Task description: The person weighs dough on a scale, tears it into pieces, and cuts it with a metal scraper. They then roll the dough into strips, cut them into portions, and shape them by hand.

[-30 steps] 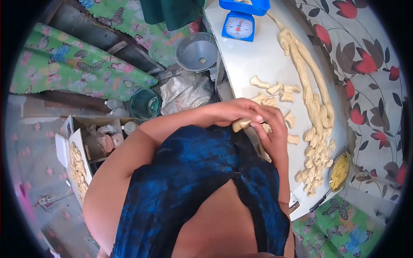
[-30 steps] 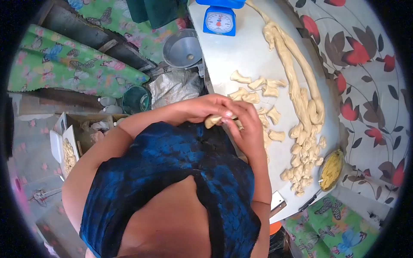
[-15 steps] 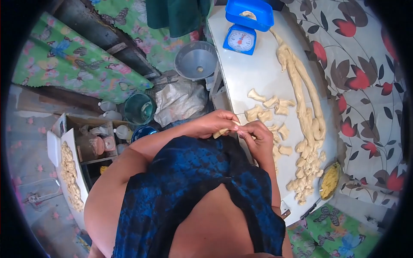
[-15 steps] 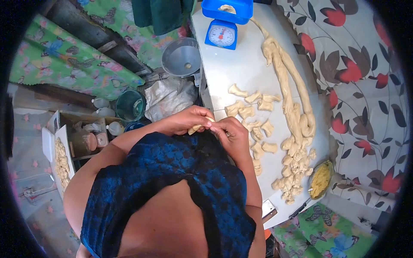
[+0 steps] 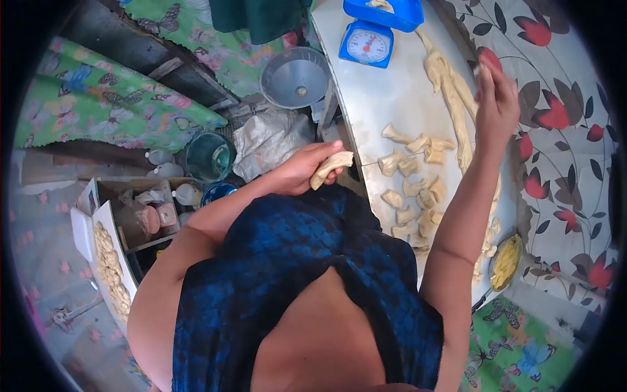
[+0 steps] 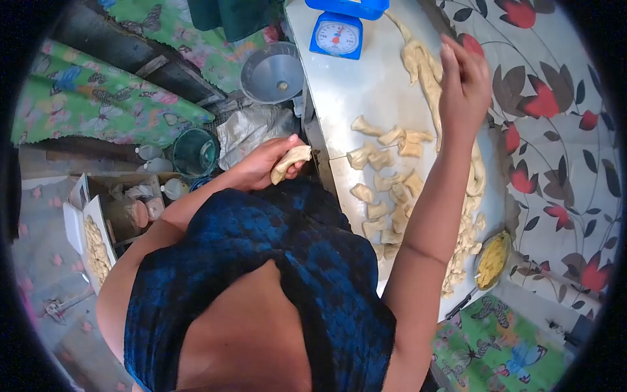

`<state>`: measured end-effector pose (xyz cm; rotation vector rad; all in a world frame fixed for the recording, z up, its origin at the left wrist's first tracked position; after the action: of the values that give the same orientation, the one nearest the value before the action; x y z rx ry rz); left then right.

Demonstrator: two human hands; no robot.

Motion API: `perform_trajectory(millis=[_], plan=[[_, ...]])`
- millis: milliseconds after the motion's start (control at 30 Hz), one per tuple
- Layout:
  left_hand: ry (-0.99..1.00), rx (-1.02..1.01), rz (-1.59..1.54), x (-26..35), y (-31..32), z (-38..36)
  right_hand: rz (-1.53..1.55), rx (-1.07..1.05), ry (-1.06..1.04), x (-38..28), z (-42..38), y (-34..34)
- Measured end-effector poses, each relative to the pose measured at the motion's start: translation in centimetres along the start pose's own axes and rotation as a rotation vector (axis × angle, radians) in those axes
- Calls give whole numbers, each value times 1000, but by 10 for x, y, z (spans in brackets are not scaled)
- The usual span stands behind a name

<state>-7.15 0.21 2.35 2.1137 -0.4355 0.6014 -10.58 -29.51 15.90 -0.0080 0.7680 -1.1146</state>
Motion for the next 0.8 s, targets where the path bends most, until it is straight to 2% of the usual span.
perform_trajectory(millis=[67,133,200,367,433,500,567,600,667,800], plan=[[-11,3,-3,-2,-2,-4,-16,-27,-69,12,28,18],[-22,7,-5,-4,-4,-9,426,-81,159,19,51,41],[6,111,26,-3,-7,-14,411,-121,151,25,72,60],[26,139,11,-1,-17,-28,356,-301,107,26,111,99],[73,165,-15,-3,-16,-33,205,-356,24,20,118,108],[82,179,-7,-4,-17,-34,246,-355,54,28,124,119],[100,197,-39,-4,-18,-34,291,-458,94,42,129,133],[102,199,-40,-3,-17,-34,293,-459,92,44,129,139],[107,186,-9,-3,-14,-32,151,-439,-46,47,129,149],[86,175,11,-8,-8,-26,143,-438,-81,47,130,159]])
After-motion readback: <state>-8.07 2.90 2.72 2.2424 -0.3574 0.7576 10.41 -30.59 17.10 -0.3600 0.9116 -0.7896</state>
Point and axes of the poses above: each hand's wrist, its own z-axis towards the middle knuckle, its own y-axis out of the palm, x = y × z, the point moved 1 cm from there along z, towards the middle knuckle, and after that the axes turned 7 degrees about -y, right-handed, at the moved point
